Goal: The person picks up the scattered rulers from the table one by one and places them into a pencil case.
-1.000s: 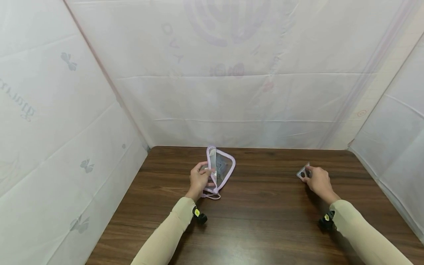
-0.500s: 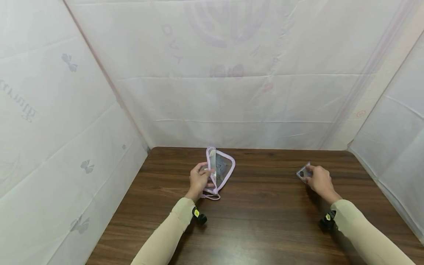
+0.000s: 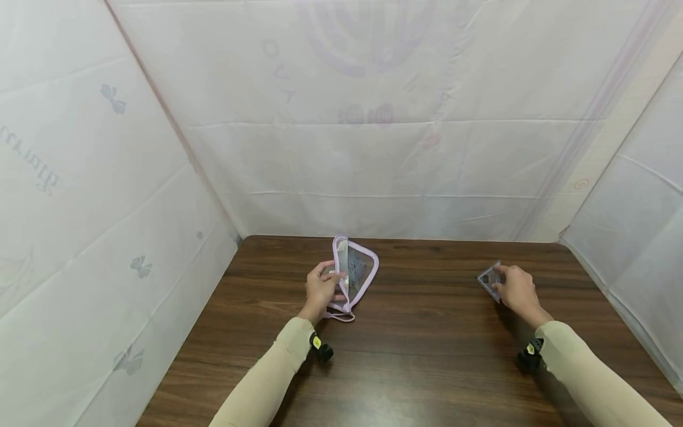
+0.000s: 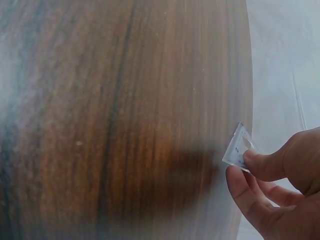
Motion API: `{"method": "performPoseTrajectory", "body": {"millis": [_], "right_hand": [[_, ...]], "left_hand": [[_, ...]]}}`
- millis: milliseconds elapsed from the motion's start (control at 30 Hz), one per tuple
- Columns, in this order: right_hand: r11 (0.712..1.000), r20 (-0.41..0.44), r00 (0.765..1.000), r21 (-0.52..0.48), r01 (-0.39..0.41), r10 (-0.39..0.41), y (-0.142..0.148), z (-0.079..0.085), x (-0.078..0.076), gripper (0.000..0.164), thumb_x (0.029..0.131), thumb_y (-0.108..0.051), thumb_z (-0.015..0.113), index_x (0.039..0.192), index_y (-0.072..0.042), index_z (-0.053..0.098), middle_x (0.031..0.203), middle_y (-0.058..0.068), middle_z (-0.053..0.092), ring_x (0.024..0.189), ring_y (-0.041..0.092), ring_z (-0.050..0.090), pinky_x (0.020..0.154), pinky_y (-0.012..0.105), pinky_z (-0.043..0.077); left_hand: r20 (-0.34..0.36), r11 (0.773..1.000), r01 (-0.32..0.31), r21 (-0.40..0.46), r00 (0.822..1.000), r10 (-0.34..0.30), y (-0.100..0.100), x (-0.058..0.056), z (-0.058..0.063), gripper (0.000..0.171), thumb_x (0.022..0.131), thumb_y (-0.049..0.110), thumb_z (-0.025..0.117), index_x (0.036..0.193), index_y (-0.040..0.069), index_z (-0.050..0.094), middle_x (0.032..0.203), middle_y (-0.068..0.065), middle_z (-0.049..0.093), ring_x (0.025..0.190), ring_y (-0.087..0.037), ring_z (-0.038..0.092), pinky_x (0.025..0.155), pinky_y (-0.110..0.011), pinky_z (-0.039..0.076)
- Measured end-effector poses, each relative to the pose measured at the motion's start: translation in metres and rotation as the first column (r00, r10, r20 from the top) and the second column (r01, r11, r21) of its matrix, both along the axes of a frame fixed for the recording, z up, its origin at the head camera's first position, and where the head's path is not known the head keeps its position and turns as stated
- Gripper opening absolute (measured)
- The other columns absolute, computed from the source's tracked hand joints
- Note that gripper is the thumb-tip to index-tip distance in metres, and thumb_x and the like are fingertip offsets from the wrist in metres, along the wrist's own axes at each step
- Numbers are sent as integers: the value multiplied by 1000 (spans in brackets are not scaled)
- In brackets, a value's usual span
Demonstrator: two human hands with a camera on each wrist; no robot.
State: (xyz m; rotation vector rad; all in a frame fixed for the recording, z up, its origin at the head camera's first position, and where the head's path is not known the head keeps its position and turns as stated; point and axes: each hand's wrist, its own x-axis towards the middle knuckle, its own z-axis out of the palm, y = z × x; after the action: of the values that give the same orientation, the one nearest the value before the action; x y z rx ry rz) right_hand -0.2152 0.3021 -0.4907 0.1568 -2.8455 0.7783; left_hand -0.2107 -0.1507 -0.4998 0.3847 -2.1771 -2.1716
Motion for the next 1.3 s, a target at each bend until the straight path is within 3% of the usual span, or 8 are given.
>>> {"method": "performPoseTrajectory", "body": {"millis": [67,267,433,600,833,1067,1300], "right_hand": [[1000,-12,1000,-3,-6,6,0,-1,0,44,88,4,72,130,13,60,118,41,59,62,25,49,45,30,38],[998,-48,998,-29,-47,45,1,-1,-1,42,90,6,69,131,13,60,119,43,58,43,17,44,37,25,35],[997,-71,996,-45,-58,55,0,2,-4,41,91,6,68,131,12,61,122,41,60,39,14,41,37,25,35],[998,-81,995,-40,-54,50,-4,6,-8,41,89,5,69,129,11,62,120,39,62,42,17,40,46,28,38],[999,-98,995,-23,-32,30,-14,12,-13,40,87,4,72,126,10,65,117,39,63,68,27,49,67,43,45],[997,-56,998,-66,-39,35,-26,18,-18,42,89,4,71,130,8,64,122,36,64,50,16,40,50,29,38],[995,-57,997,-85,-51,46,-40,20,-23,41,91,4,71,131,8,63,118,33,66,47,13,54,62,35,46]], "left_hand": [[-4,1000,-1,9,1000,1,0,-1,0,36,95,2,70,129,14,65,106,-18,76,62,-29,73,48,-43,64],[-15,1000,-6,19,1000,6,0,-1,0,37,93,0,70,128,12,65,105,-19,76,68,-30,75,50,-45,64],[-29,999,9,33,1000,-8,0,-2,-2,38,94,-2,69,129,10,64,105,-20,75,72,-28,75,52,-45,65],[-22,1000,11,29,1000,-10,0,-3,-1,38,94,0,70,130,11,65,106,-19,75,74,-29,75,53,-44,65],[-16,1000,2,15,1000,-2,1,-3,-2,38,94,2,72,129,13,65,106,-18,75,70,-27,75,51,-44,64],[-14,1000,1,30,1000,-1,1,-2,-1,38,94,1,72,130,12,65,106,-19,75,72,-27,74,51,-43,65],[-28,999,8,41,1000,-7,1,-1,-1,39,94,-1,71,131,9,64,105,-20,74,70,-24,74,51,-43,65]]}}
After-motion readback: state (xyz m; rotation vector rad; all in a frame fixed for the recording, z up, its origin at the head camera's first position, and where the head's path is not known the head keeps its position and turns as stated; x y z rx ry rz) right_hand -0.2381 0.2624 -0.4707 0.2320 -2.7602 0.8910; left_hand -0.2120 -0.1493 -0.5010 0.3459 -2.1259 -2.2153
